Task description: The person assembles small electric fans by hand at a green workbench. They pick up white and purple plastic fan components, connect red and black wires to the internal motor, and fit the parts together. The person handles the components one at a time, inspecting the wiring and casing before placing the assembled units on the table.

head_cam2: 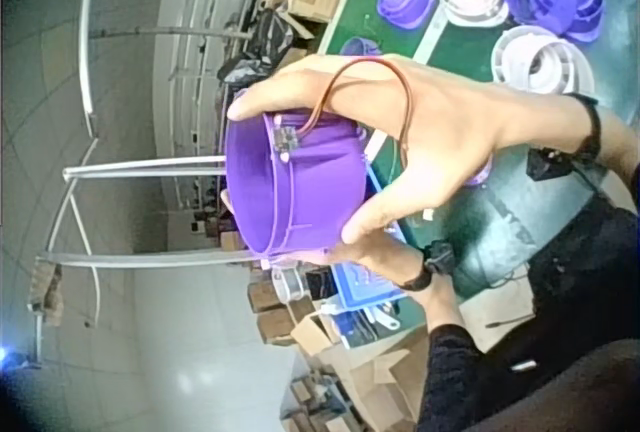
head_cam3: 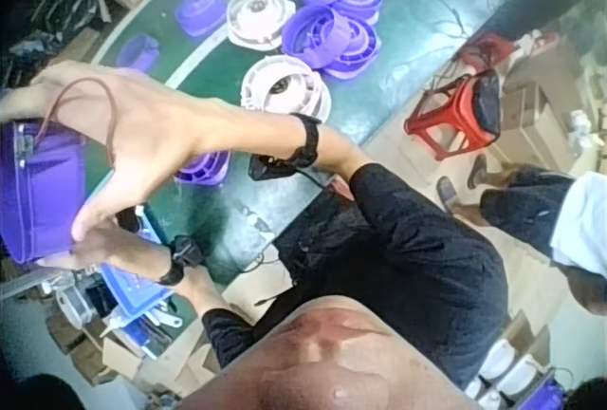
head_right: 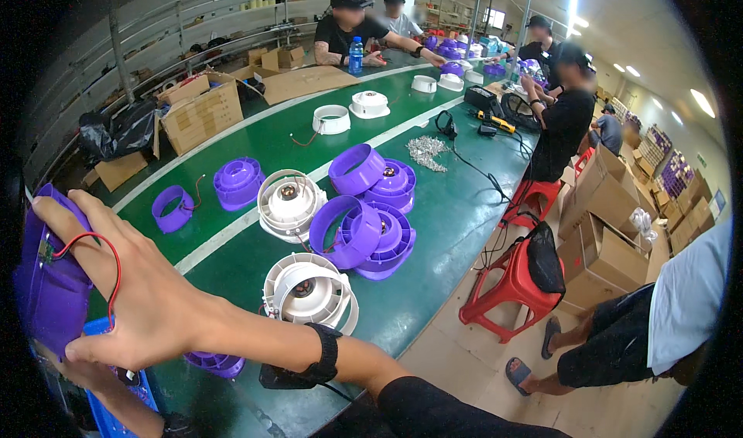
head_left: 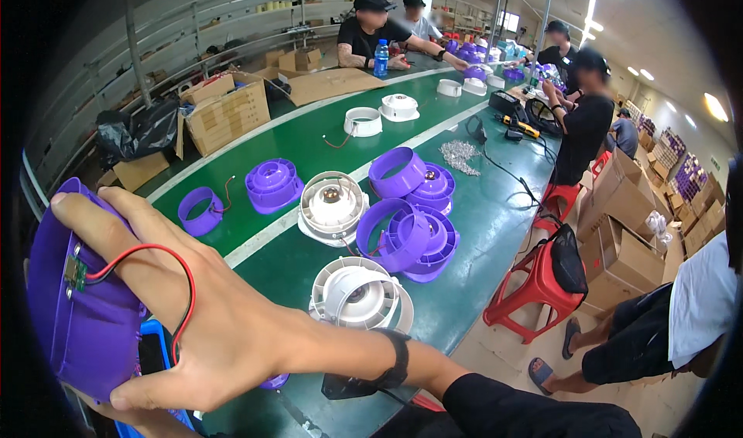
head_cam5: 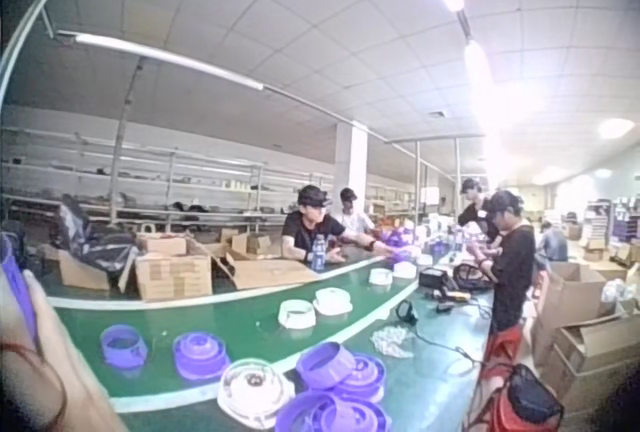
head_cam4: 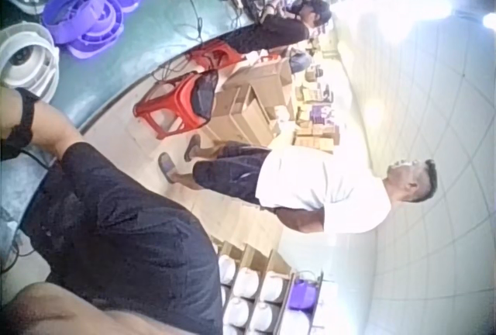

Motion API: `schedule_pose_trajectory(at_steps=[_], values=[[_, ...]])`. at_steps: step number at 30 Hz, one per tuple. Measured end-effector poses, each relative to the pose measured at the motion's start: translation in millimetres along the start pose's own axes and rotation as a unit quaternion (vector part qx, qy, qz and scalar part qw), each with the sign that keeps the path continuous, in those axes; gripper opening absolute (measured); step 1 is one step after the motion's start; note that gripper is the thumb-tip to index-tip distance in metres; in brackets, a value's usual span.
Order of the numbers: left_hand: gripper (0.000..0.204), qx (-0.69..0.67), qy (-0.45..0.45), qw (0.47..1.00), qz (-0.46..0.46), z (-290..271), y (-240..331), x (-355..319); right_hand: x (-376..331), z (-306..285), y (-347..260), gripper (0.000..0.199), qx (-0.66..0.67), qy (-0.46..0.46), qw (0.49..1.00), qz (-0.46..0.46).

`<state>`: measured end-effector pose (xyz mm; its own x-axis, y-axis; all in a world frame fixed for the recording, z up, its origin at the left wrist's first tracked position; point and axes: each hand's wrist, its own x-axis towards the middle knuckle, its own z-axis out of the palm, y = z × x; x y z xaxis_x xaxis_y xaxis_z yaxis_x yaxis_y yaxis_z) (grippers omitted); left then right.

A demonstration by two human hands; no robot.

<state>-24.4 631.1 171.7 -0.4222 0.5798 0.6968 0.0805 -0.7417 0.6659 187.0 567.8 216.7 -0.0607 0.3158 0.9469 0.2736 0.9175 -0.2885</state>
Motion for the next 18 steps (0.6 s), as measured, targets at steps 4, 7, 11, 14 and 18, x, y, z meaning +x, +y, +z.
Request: schedule_pose_trajectory(at_steps=[4, 7, 11, 14, 18], values=[[0.056, 0.006, 0.004, 1.000, -0.003, -13, -2, 7, 7, -4, -6, 0.117, 0.065, -0.014, 0.996, 0.066], [0.055, 0.008, 0.001, 1.000, -0.012, -21, -6, 11, 10, -5, -9, 0.118, 0.117, 0.012, 0.985, 0.122], [0.053, 0.006, -0.005, 0.999, -0.040, -26, -14, 20, 16, -15, -19, 0.116, 0.233, 0.027, 0.946, 0.225], [0.050, 0.140, -0.067, 0.986, 0.062, -35, -17, 22, 14, -11, -14, 0.116, 0.216, 0.027, 0.954, 0.205], [0.041, 0.243, -0.064, 0.955, 0.160, -37, -18, 15, 14, -12, -17, 0.116, 0.212, 0.001, 0.954, 0.212]])
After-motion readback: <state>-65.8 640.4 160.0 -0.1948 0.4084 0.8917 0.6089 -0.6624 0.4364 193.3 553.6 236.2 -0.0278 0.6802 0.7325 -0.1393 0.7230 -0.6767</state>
